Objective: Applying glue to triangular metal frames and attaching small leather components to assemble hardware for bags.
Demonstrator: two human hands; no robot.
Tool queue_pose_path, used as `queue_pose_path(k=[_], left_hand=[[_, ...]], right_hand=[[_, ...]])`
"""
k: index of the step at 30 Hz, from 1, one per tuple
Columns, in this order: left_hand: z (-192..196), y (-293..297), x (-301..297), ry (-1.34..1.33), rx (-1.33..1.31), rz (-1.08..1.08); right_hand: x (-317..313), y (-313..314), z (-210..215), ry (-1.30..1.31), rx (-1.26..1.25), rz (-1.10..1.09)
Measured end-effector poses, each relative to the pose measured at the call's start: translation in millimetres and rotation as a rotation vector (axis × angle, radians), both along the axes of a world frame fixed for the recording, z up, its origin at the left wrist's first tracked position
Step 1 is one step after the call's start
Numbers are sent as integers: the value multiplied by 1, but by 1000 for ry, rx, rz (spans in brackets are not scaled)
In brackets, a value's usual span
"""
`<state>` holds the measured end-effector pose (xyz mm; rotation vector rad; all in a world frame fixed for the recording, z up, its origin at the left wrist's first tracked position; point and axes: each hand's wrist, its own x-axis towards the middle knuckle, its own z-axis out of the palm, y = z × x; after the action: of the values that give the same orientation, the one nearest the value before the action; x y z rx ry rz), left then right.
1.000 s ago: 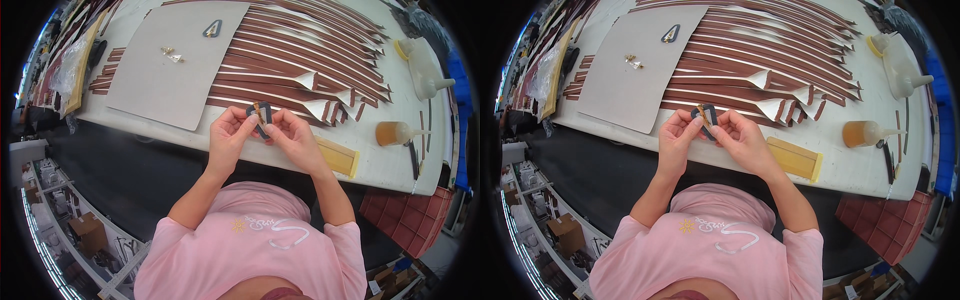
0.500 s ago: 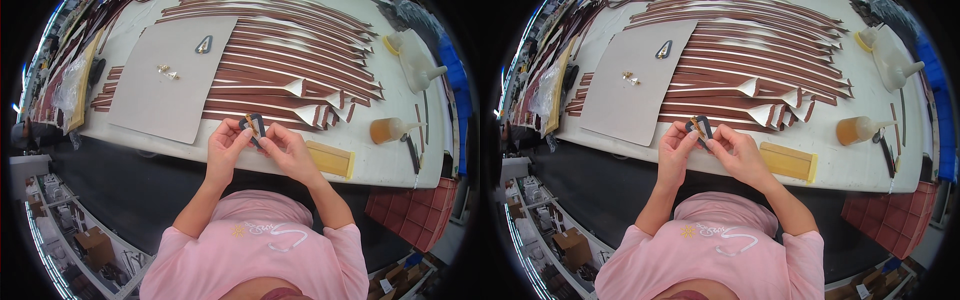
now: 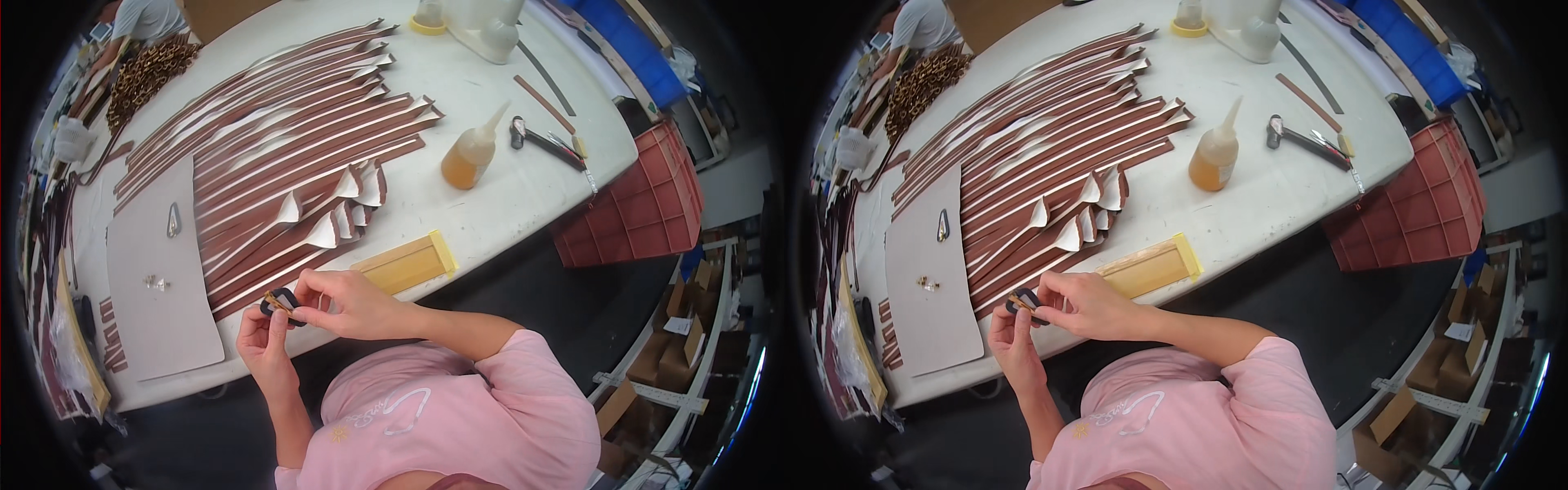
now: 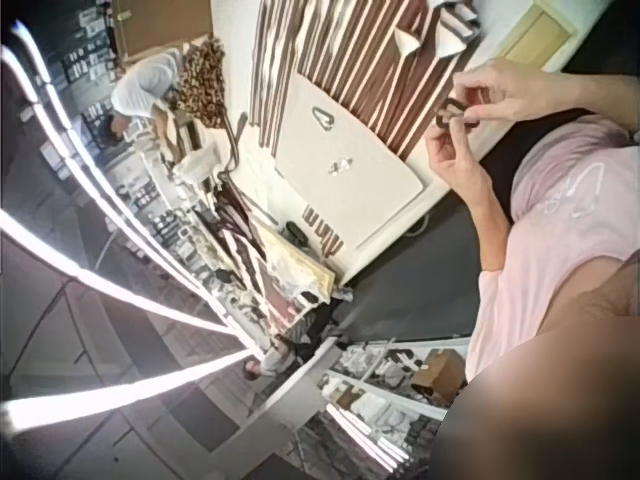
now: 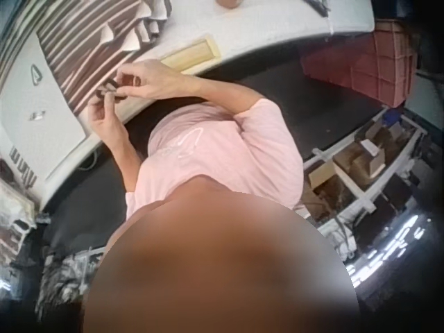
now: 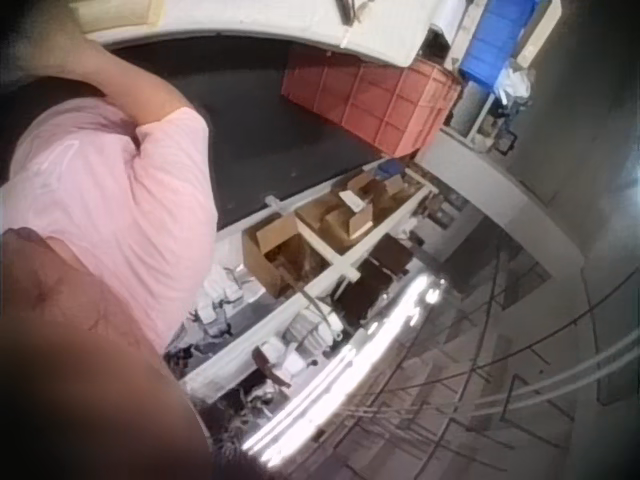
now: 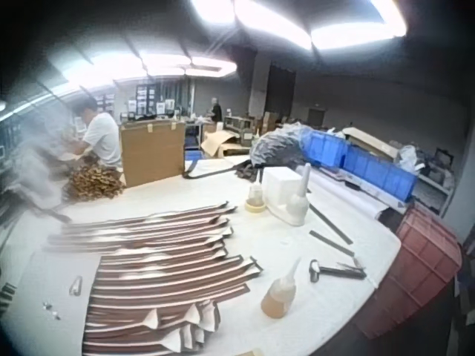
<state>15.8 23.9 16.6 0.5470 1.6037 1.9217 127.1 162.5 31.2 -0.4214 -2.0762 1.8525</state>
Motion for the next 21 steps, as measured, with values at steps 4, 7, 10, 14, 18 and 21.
queue_pose_path(k=[4,7,10,14,18,21], left_hand=[[3,12,8,9,-36,-157],[1,17,12,11,-31,-190],[1,19,9,-67,-20,-233],[-2,7,-21,-106,7,-60],[-10,-10,-39,-67,9,75],[-25,-14,-39,-29,-20,89]], right_hand=[[16,14,-2,28,-134,0],[25,15,-4,-6,-65,-83],[43,25,-1,134,274,-316],[102,90,-6,534,314,-1155],[137,146,-30,416,323,-1134],[121,142,-38,90,102,-912]])
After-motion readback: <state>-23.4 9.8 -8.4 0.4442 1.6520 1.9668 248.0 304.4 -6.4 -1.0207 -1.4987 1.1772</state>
